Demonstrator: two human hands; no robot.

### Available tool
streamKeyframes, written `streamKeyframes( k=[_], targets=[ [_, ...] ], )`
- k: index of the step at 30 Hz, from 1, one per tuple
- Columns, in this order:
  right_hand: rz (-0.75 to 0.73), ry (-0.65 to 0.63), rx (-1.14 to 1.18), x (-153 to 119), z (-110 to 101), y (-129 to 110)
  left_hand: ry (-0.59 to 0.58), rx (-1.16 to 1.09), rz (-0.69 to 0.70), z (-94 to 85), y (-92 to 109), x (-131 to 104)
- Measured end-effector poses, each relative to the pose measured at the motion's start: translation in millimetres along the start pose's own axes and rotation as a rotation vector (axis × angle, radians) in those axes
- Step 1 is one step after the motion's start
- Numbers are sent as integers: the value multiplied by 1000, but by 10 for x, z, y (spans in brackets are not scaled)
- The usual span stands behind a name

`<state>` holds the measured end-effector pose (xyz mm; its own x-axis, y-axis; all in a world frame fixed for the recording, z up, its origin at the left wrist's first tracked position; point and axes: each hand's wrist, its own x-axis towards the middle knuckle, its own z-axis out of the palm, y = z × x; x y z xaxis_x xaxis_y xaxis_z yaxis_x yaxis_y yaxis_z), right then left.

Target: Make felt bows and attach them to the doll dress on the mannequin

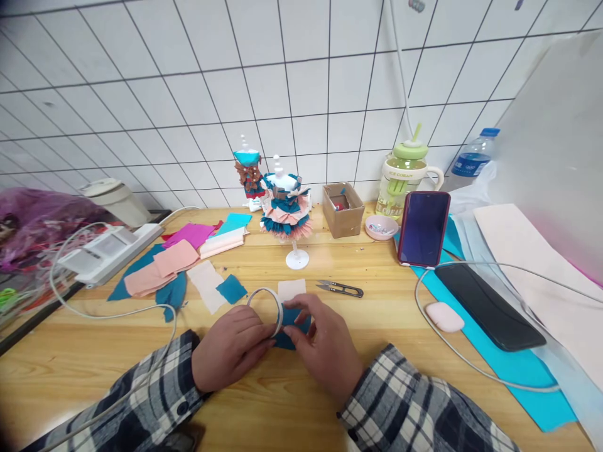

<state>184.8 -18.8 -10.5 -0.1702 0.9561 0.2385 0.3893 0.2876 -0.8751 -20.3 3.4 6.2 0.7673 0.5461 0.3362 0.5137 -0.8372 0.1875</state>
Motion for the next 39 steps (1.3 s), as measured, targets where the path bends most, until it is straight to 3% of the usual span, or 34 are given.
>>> streamKeyframes(
  k=[14, 28, 33, 39],
  targets=[
    [-52, -73, -23, 3, -4, -7, -44, -7, -24, 11, -1, -10],
    [3, -93, -15, 25, -7, 19, -70, -12, -19, 20, 9, 3],
    [-71, -12, -15, 35, -44, 33, -81, -13, -135, -27, -10, 13],
    [-84, 128, 128, 11, -60, 9, -73, -76, -134, -96, -38, 34]
  ],
)
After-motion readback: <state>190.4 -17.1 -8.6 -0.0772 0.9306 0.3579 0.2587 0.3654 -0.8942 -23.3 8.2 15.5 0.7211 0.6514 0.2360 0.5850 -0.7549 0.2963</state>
